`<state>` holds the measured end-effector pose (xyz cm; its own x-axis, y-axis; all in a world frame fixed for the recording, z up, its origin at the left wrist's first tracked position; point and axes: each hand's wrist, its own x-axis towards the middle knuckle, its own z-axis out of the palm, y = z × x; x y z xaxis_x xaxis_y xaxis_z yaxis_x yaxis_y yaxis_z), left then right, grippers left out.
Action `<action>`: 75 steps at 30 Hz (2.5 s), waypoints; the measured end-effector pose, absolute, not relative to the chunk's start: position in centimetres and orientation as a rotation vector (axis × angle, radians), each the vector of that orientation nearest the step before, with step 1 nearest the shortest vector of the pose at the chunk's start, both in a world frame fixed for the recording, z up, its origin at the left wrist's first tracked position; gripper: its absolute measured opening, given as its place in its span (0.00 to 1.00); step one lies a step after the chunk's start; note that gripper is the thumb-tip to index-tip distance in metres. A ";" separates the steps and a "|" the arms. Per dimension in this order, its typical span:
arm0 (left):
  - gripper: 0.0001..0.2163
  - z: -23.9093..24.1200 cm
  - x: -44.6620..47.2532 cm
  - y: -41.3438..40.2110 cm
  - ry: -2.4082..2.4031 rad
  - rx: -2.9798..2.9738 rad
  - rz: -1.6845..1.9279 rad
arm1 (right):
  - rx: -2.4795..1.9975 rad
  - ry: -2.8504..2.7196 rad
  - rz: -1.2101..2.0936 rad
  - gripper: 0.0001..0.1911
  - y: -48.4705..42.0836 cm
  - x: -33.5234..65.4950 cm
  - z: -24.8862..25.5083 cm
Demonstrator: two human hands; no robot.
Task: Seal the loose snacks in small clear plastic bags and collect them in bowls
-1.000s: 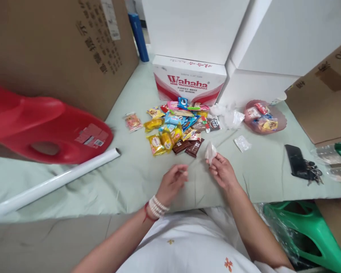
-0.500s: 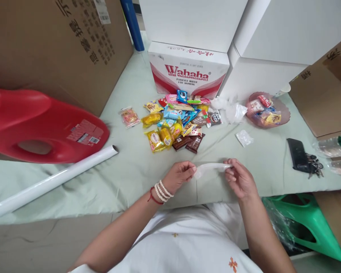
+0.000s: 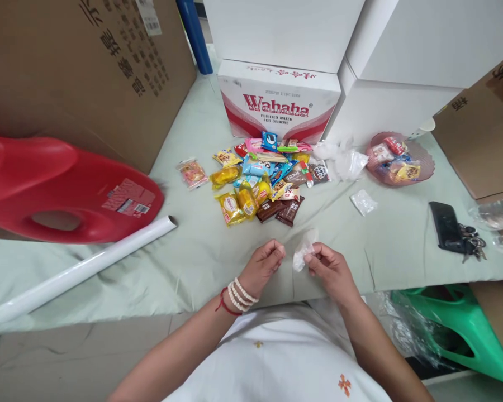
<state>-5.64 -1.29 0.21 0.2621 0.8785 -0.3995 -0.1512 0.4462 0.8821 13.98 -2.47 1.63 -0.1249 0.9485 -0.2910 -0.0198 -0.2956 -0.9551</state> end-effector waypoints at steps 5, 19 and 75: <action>0.23 0.7 -6.7 -1.5 1.112 0.906 0.896 | -1.364 -1.001 1.589 0.17 -2.8 15.8 1.4; 0.21 0.7 -8.1 -0.4 1.089 0.767 1.004 | -1.346 -0.754 1.533 0.20 -3.6 19.7 2.4; 0.12 4.2 -1.4 1.2 0.992 1.293 1.264 | -1.164 -0.846 1.239 0.17 -2.9 20.3 9.2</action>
